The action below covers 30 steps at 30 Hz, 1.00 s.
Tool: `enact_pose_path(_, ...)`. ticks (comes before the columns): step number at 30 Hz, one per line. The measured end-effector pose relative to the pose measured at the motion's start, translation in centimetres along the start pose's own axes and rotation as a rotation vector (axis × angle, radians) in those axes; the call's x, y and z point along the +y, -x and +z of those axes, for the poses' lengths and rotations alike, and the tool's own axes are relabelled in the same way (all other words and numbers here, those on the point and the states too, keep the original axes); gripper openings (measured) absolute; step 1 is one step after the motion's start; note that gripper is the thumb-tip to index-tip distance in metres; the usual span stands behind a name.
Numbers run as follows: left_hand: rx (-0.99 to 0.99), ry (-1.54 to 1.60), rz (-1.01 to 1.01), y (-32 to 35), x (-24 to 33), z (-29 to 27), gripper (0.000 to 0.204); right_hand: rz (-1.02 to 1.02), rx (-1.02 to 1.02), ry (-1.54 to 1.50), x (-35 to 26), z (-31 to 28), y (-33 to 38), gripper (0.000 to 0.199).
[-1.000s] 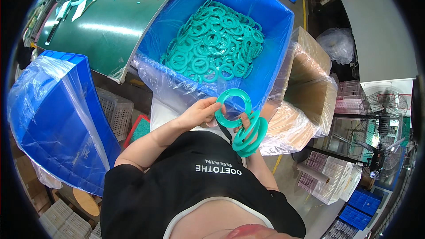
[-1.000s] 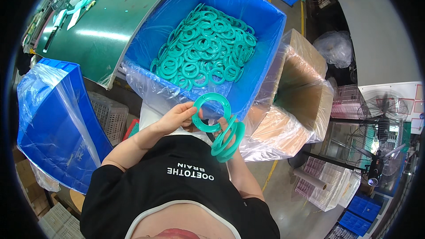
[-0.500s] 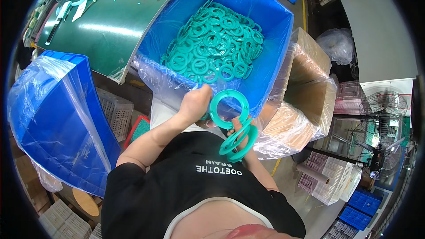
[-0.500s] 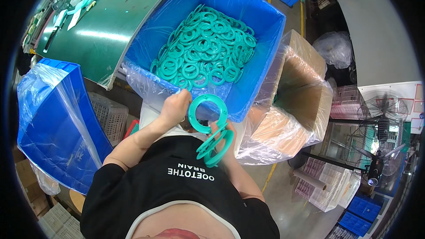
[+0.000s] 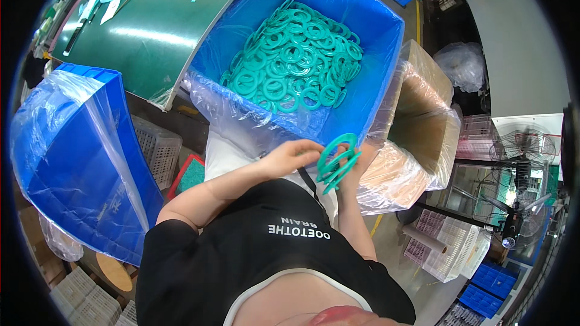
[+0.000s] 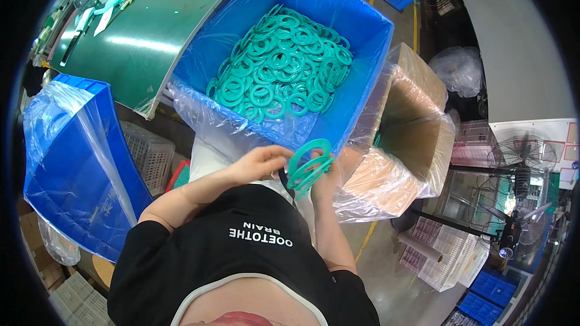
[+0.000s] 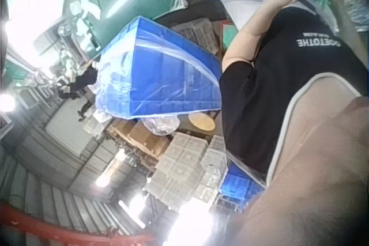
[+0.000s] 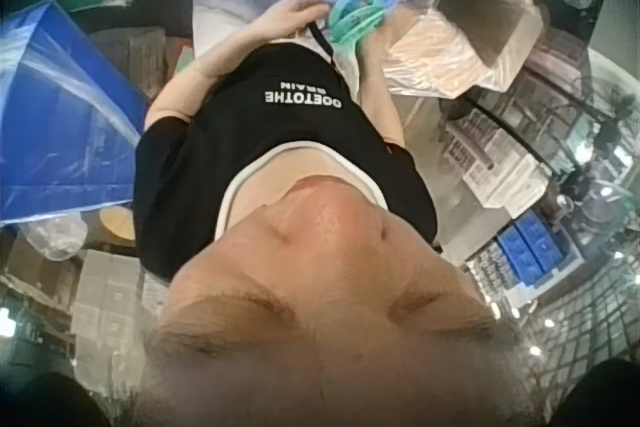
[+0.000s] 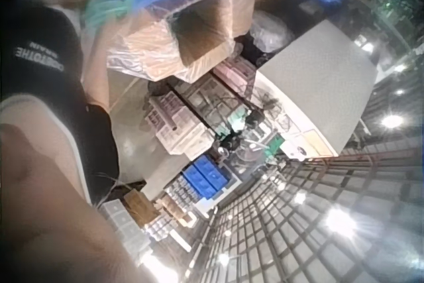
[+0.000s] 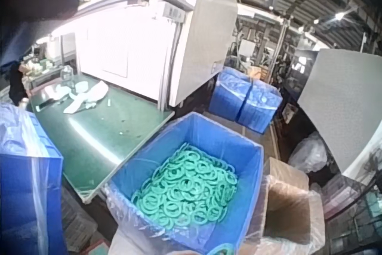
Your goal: Sorting and inspecting green plastic rings in a manufacturing environment.
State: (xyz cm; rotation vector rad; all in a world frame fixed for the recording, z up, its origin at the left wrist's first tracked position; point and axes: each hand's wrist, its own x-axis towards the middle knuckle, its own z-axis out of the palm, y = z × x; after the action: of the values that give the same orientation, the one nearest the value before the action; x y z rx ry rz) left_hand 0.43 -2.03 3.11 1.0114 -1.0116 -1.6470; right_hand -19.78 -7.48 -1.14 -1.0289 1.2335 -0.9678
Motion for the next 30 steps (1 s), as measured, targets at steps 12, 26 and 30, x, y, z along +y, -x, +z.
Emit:
enact_pose_path(12,0.029,0.054,-0.173,0.5,2.1,-1.7,0.030,0.114,-0.222,-0.003,-4.1,0.8,1.7,0.028)
enact_pose_path(26,-0.043,0.175,0.004,1.3,0.6,-0.2,0.021,0.170,-0.165,-0.194,-4.5,2.9,2.9,0.025)
enact_pose_path(30,0.091,0.095,-0.054,1.1,-0.4,-0.1,0.020,0.056,-0.089,-0.064,-4.5,3.1,3.3,0.024)
